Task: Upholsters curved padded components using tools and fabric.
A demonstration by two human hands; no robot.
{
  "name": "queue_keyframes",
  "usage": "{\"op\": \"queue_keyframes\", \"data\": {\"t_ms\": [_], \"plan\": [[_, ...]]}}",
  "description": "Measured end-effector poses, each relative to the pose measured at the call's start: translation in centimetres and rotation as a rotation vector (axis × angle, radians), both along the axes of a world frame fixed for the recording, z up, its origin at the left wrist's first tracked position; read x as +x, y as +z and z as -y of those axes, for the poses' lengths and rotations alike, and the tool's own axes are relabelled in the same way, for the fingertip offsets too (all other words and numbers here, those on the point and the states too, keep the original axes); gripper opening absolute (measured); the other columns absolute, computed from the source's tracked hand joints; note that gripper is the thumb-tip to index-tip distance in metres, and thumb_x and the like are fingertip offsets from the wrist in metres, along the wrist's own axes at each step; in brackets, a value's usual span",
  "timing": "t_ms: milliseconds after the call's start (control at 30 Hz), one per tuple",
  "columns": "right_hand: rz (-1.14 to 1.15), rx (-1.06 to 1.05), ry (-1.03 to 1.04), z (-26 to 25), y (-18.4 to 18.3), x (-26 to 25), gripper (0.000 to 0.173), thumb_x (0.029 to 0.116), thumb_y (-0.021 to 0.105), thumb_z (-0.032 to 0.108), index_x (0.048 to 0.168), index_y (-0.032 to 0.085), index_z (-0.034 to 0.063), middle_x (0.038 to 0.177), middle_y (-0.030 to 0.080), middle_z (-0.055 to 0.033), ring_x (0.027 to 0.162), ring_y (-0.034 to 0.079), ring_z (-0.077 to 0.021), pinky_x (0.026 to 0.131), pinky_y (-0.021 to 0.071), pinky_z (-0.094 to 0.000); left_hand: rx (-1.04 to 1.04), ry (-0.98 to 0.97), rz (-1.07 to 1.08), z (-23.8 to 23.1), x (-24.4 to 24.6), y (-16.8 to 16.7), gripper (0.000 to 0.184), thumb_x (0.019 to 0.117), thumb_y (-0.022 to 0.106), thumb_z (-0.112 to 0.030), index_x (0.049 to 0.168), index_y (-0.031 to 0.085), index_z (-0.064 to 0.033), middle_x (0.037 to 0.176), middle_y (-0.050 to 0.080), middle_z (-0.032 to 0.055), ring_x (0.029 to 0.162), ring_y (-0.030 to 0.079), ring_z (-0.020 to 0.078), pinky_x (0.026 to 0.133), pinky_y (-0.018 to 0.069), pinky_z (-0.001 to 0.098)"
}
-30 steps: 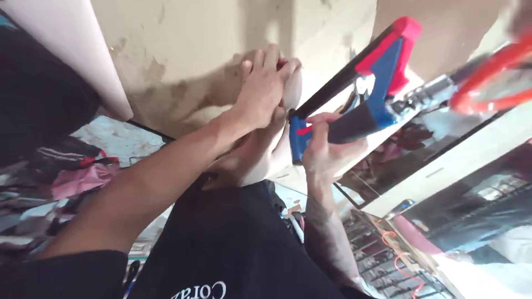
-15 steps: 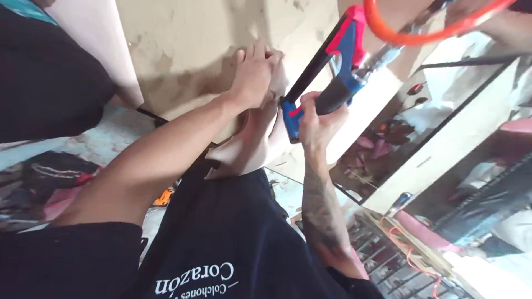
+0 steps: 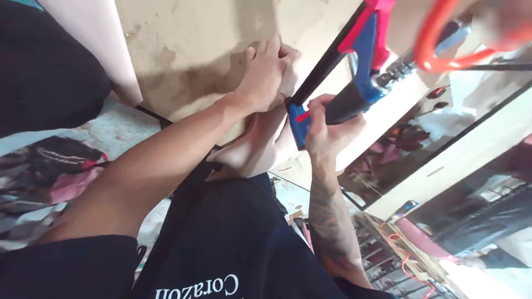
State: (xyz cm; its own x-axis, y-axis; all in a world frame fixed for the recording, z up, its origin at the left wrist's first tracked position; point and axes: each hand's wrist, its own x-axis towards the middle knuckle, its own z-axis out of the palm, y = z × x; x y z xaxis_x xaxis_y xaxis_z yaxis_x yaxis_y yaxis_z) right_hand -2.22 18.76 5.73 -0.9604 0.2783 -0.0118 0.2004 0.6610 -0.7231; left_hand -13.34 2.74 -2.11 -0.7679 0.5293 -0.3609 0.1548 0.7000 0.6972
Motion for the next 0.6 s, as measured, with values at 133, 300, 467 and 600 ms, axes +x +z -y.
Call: {"op": "queue_keyframes", "data": {"t_ms": [133,300,467,600], "plan": [[-0.087,-0.018,0.012,0.3,-0.7,0.1,0.011,0.0925,0.07,0.012,0.1,0.067,0.0049,0.086,0.072,-0.0026,0.071,0.071,-0.0106,0.059,0.0611,-0.0319,0.009,0.001,-0.017,0.0,0.2,0.1,0.094,0.0667,0.088,-0.036,0.152,0.05,-0.0291,0.146,0.045,0.0189,0.137,0.041,0.0397,0.104,0.0332,0.0651],[-0.224,-0.219,0.043,-1.9,-0.5,3.2,0.021,0.0913,0.072,0.005,0.108,0.062,-0.0025,0.104,0.074,-0.0125,0.091,0.075,-0.0242,0.073,0.0653,-0.0425,0.041,0.003,-0.026,0.3,0.2,-0.2,0.09,0.0697,0.085,-0.042,0.152,0.05,-0.0286,0.143,0.049,0.0151,0.134,0.044,0.0361,0.105,0.034,0.063],[-0.244,-0.265,-0.137,-6.0,0.2,8.4,0.009,0.091,0.067,0.002,0.098,0.064,-0.003,0.096,0.076,-0.0164,0.08,0.075,-0.0285,0.061,0.0636,-0.0417,-0.042,0.038,-0.006,-0.1,0.5,0.6,0.091,0.0714,0.086,-0.042,0.153,0.049,-0.0296,0.15,0.045,0.0123,0.139,0.04,0.0361,0.109,0.0307,0.0681],[-0.195,-0.312,-0.269,-10.1,-1.6,12.2,0.01,0.0906,0.068,0.003,0.096,0.067,-0.005,0.093,0.077,-0.0169,0.081,0.076,-0.0297,0.067,0.0641,-0.0448,-0.064,0.091,-0.062,-0.1,1.5,0.8,0.088,0.076,0.081,-0.055,0.153,0.048,-0.0308,0.154,0.045,0.0092,0.142,0.04,0.036,0.111,0.0288,0.0692]]}}
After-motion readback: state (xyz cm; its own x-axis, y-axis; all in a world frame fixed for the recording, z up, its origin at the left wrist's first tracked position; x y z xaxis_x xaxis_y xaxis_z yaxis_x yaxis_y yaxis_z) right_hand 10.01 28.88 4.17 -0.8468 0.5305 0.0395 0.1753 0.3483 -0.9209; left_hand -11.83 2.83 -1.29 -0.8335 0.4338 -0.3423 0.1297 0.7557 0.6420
